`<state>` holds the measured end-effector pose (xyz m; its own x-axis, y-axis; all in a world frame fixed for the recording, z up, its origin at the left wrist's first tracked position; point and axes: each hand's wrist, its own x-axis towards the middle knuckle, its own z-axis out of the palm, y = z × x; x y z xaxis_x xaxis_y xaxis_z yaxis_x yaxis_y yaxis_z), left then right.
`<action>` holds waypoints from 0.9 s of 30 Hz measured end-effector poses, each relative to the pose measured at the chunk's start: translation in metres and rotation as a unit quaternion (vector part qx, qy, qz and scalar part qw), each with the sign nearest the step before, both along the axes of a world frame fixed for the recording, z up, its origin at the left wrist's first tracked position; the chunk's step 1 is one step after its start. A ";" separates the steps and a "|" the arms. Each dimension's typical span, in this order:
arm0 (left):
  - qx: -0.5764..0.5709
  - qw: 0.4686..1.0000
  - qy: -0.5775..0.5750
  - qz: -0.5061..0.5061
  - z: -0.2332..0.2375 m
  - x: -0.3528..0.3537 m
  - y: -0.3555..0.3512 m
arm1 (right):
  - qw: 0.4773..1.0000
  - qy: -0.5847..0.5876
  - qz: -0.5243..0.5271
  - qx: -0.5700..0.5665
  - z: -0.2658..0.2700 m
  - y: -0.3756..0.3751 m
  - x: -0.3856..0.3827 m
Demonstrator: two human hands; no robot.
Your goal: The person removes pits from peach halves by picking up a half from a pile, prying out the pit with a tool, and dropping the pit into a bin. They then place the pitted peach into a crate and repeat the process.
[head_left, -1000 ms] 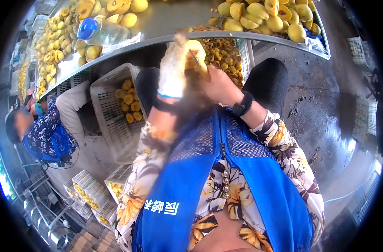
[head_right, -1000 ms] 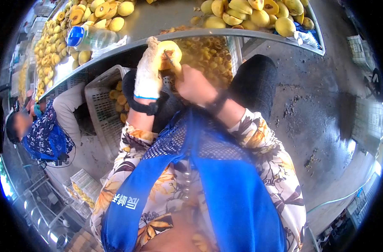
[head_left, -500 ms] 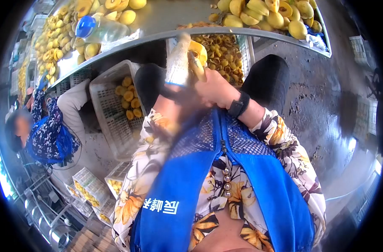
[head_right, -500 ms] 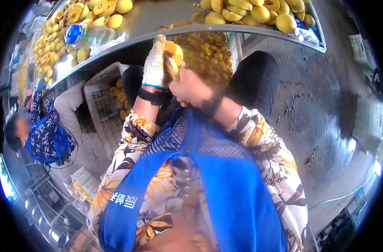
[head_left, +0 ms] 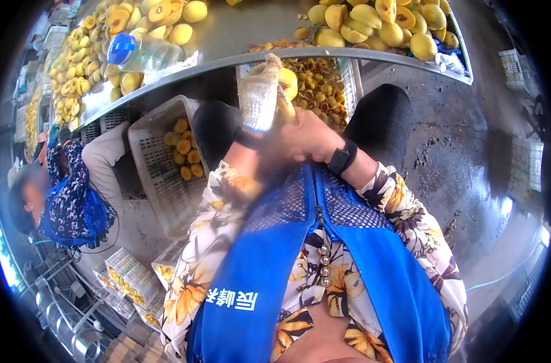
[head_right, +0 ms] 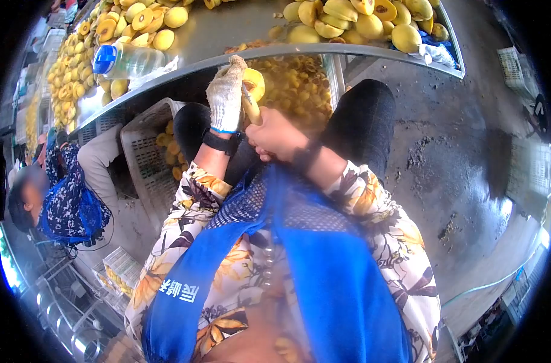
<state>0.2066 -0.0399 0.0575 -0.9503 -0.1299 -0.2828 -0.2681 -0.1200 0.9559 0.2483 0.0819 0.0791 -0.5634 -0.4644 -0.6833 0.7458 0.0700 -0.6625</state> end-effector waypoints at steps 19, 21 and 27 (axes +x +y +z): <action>-0.049 0.998 0.030 -0.022 -0.017 -0.003 -0.007 | 0.992 -0.002 0.029 -0.125 -0.030 0.006 0.003; 0.106 0.994 -0.020 -0.020 -0.015 -0.001 -0.005 | 0.977 -0.054 0.026 -0.206 -0.035 0.010 0.002; 0.332 0.943 -0.015 -0.003 -0.059 -0.009 -0.015 | 0.915 -0.053 0.061 -0.394 -0.048 0.018 -0.004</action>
<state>0.1980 -0.0547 -0.0017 -0.9406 0.0912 -0.3269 -0.2969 -0.6877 0.6625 0.2443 0.1002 0.0313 -0.4243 -0.8918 -0.1570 0.8277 -0.3116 -0.4667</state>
